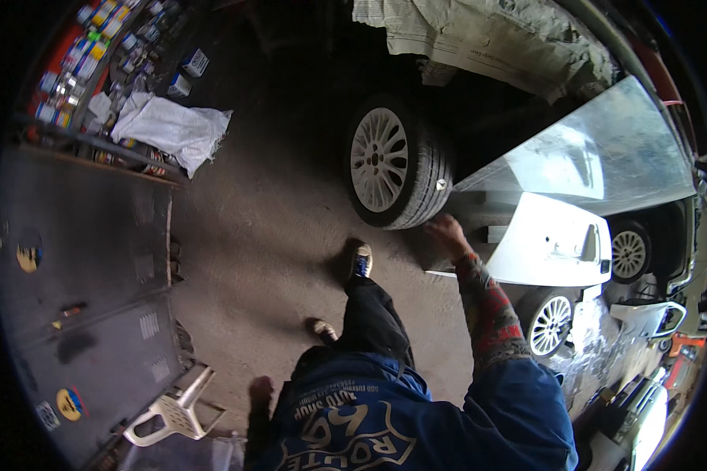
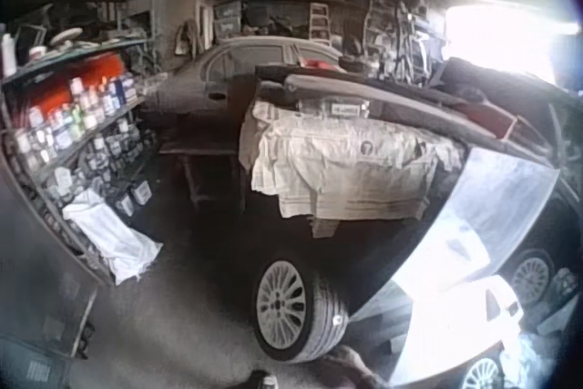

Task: The person sits on the floor and cleans a car tire with a sponge and water. They pour water from a plastic bottle onto the tire and scrub the rim and sidewall with a sponge, then rinse and wipe the tire.

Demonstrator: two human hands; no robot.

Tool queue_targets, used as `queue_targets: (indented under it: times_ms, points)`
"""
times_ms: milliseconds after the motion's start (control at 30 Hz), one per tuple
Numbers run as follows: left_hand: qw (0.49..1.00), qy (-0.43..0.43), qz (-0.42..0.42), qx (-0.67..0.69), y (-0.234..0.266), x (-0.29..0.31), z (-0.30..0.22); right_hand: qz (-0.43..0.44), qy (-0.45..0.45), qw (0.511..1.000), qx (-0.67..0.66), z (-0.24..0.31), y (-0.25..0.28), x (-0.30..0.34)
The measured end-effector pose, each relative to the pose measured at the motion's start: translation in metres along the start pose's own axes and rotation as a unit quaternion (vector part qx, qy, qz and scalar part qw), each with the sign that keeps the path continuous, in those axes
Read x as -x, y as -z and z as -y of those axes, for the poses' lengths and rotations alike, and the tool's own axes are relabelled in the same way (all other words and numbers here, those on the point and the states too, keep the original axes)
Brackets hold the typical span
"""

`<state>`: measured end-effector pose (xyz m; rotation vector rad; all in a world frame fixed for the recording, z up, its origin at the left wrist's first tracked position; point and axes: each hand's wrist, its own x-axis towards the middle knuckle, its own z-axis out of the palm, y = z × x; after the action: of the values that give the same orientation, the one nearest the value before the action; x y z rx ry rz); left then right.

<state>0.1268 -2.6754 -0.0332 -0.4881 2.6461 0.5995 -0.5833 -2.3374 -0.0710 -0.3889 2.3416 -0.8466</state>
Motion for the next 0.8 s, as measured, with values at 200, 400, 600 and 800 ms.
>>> queue_targets:
  times_ms: [200, 400, 600, 800]
  points:
    - [0.877, 0.291, 0.069, 0.376, 0.074, -0.084, -0.063, -0.132, -0.058, 0.986, 0.083, 0.044, 0.03, -0.187]
    - [0.804, 0.434, 0.013, 0.407, 0.157, -0.172, -0.082, -0.191, -0.091, 0.967, 0.141, 0.071, 0.036, -0.264]
    - [0.859, 0.354, 0.085, 0.359, 0.149, -0.239, -0.09, -0.195, -0.102, 0.969, 0.111, 0.084, 0.013, -0.246]
    - [0.924, 0.222, 0.213, 0.229, 0.138, -0.342, -0.103, -0.159, -0.062, 0.979, 0.108, 0.111, -0.025, -0.195]
